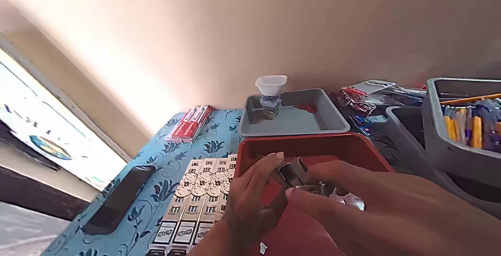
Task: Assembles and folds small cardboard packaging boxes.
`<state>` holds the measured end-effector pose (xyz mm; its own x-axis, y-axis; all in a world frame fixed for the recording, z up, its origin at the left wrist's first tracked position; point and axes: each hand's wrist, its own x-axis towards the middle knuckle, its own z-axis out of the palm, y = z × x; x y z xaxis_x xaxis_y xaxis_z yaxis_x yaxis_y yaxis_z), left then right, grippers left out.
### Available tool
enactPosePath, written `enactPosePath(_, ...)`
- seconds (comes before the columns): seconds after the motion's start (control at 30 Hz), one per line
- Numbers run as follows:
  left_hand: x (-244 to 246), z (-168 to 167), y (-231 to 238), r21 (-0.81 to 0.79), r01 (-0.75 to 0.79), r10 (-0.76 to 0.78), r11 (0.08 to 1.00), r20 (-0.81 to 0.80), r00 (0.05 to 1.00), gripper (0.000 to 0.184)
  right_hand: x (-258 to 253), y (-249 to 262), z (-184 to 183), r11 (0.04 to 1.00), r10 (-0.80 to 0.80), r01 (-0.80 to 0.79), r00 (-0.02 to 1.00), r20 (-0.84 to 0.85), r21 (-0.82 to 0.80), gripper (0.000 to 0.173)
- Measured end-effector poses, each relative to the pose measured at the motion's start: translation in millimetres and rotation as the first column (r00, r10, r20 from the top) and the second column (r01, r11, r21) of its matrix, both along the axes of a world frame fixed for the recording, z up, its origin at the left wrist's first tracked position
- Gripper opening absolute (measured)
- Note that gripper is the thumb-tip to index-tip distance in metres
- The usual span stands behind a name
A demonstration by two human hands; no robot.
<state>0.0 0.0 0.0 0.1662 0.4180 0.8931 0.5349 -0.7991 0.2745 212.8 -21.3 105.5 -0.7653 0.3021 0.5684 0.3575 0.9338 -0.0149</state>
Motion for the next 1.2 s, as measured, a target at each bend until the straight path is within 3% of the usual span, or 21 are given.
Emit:
enactPosePath(0.23,1.7,-2.7,0.6,0.024,-0.051,0.051,0.998,-0.021,0.998,0.037,-1.8,18.7,-8.3,0.950,-0.096,0.136,0.984,-0.152,0.282,0.018)
enactPosePath(0.53,2.8,-0.5,1.6,0.101,-0.066,0.072,0.993,-0.054,0.996,0.029,-11.2,16.0,-20.8,0.961,-0.010,0.052,0.988,-0.152,0.273,0.016)
enactPosePath(1.2,6.0,-3.1,2.1,0.068,-0.045,0.047,0.997,-0.020,0.999,0.030,-6.3,4.8,-15.0,0.981,-0.109,0.110,0.994,-0.016,0.158,0.008)
